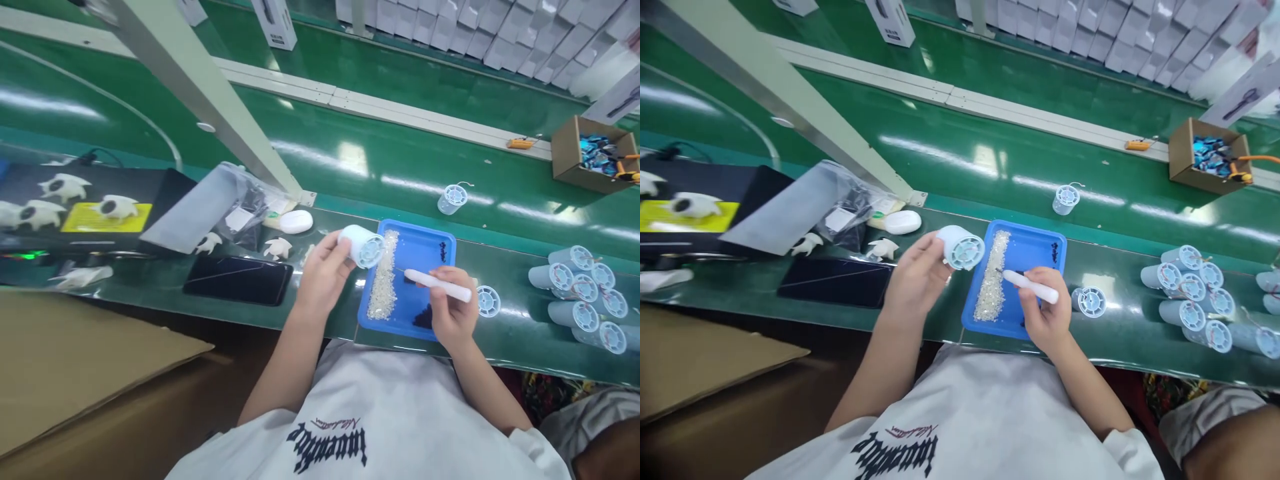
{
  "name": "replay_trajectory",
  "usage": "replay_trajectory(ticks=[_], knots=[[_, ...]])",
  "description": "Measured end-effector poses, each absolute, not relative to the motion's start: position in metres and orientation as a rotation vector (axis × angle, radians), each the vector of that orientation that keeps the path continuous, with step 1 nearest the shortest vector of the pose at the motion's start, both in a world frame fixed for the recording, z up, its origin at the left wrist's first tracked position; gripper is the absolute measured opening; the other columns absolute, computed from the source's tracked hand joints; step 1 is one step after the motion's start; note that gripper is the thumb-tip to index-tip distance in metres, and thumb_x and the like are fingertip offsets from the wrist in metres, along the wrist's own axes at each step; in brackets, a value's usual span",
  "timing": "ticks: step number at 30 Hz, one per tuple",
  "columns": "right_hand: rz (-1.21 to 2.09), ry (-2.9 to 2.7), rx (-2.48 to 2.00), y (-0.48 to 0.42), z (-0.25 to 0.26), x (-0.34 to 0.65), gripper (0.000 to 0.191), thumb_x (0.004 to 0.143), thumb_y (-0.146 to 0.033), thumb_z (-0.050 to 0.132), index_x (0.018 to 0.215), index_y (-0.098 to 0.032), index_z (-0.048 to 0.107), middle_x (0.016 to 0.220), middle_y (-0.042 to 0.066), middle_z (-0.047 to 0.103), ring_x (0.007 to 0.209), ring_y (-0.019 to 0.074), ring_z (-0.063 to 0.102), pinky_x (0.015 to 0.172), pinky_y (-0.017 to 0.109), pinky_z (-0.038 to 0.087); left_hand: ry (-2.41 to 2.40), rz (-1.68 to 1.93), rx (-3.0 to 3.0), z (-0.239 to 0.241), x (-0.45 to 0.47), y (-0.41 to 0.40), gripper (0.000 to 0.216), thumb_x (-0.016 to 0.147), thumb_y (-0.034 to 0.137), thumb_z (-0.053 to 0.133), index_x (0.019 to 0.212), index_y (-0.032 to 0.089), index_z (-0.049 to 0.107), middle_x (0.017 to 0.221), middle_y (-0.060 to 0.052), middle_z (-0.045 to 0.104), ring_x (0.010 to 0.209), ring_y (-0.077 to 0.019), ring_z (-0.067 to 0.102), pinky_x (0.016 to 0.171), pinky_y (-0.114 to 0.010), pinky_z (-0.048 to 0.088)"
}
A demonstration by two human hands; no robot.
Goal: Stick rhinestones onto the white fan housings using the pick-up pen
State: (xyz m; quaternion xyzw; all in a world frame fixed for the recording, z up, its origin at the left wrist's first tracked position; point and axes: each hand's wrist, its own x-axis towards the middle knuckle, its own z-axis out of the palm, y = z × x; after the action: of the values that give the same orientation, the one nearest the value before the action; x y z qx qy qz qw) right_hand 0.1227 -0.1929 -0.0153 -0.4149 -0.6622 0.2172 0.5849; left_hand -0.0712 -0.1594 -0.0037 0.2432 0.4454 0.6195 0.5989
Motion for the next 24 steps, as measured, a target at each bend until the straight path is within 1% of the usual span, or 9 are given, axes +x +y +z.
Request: replay_trajectory(ticks=[2, 5, 9, 14, 16, 18, 19, 21, 24], knots=[[0.581, -1.462, -0.905, -0.198, -0.009, 0.119, 0.015, 0.094, -0.025, 0.056, 0.109, -0.026, 0.055, 0.096, 0.005, 0.061, 0.090, 0.0206, 0.065, 0.064, 0.037, 0.062, 1.014, 1.392, 0.590, -0.004, -0.065, -0.161, 0.042, 0.063, 0.049, 0.084, 0.088, 0.019, 0.069, 0.080, -0.001, 0.067, 0.074, -0.0123, 0.063, 0.068, -0.024, 0.054], [0.610, -1.441, -0.894, -0.202, -0.003, 0.115, 0.014, 0.094, -0.024, 0.057, 0.107, -0.027, 0.055, 0.096, 0.005, 0.060, 0.092, 0.0205, 0.064, 0.060, 0.036, 0.064, 1.003, 1.341, 0.621, -0.002, -0.058, -0.164, 0.042, 0.064, 0.050, 0.082, 0.089, 0.019, 0.068, 0.082, 0.000, 0.066, 0.074, -0.0119, 0.061, 0.069, -0.024, 0.053], [0.623, -1.442, -0.902, -0.202, -0.004, 0.115, 0.013, 0.094, -0.024, 0.057, 0.106, -0.026, 0.055, 0.097, 0.005, 0.061, 0.091, 0.0203, 0.065, 0.060, 0.036, 0.064, 1.016, 1.289, 0.669, 0.001, -0.053, -0.167, 0.038, 0.068, 0.050, 0.079, 0.088, 0.019, 0.067, 0.082, 0.000, 0.065, 0.076, -0.0120, 0.060, 0.072, -0.025, 0.051], [0.621, -1.483, -0.894, -0.199, -0.010, 0.118, 0.014, 0.093, -0.025, 0.058, 0.106, -0.026, 0.054, 0.097, 0.005, 0.061, 0.092, 0.0210, 0.067, 0.065, 0.037, 0.063, 1.016, 1.261, 0.713, 0.000, -0.051, -0.171, 0.037, 0.071, 0.049, 0.078, 0.087, 0.018, 0.066, 0.083, 0.000, 0.064, 0.078, -0.0123, 0.059, 0.074, -0.025, 0.048], [0.532, -1.515, -0.933, -0.199, -0.013, 0.117, 0.012, 0.092, -0.026, 0.059, 0.103, -0.025, 0.055, 0.092, 0.004, 0.063, 0.084, 0.0197, 0.068, 0.065, 0.035, 0.060, 1.024, 1.256, 0.718, -0.001, -0.049, -0.171, 0.036, 0.072, 0.048, 0.078, 0.085, 0.018, 0.064, 0.081, 0.001, 0.062, 0.076, -0.0111, 0.057, 0.073, -0.024, 0.047], [0.461, -1.567, -1.043, -0.202, -0.015, 0.115, 0.010, 0.091, -0.027, 0.061, 0.099, -0.024, 0.056, 0.080, 0.001, 0.065, 0.066, 0.0157, 0.065, 0.056, 0.028, 0.055, 1.061, 1.323, 0.715, -0.001, -0.046, -0.169, 0.036, 0.069, 0.046, 0.080, 0.082, 0.018, 0.061, 0.078, 0.002, 0.059, 0.072, -0.0091, 0.054, 0.069, -0.022, 0.045], [0.482, -1.617, -1.117, -0.204, -0.015, 0.113, 0.008, 0.091, -0.028, 0.061, 0.096, -0.024, 0.056, 0.073, 0.000, 0.064, 0.056, 0.0135, 0.061, 0.050, 0.025, 0.050, 1.086, 1.394, 0.712, 0.001, -0.044, -0.167, 0.036, 0.068, 0.045, 0.081, 0.078, 0.018, 0.059, 0.076, 0.003, 0.058, 0.070, -0.0083, 0.052, 0.065, -0.021, 0.043], [0.637, -1.749, -1.235, -0.209, -0.015, 0.109, 0.010, 0.092, -0.032, 0.056, 0.093, -0.023, 0.057, 0.062, -0.003, 0.062, 0.044, 0.0108, 0.052, 0.042, 0.022, 0.040, 1.123, 1.590, 0.712, 0.006, -0.037, -0.164, 0.039, 0.068, 0.044, 0.080, 0.066, 0.018, 0.051, 0.070, 0.004, 0.052, 0.063, -0.0072, 0.047, 0.058, -0.021, 0.040], [0.836, -1.870, -1.210, -0.219, -0.011, 0.103, 0.020, 0.096, -0.035, 0.044, 0.094, -0.021, 0.057, 0.056, -0.004, 0.058, 0.040, 0.0099, 0.046, 0.041, 0.021, 0.035, 1.079, 1.847, 0.765, 0.020, -0.025, -0.163, 0.045, 0.074, 0.041, 0.073, 0.055, 0.018, 0.040, 0.061, 0.004, 0.042, 0.055, -0.0081, 0.040, 0.053, -0.025, 0.040]])
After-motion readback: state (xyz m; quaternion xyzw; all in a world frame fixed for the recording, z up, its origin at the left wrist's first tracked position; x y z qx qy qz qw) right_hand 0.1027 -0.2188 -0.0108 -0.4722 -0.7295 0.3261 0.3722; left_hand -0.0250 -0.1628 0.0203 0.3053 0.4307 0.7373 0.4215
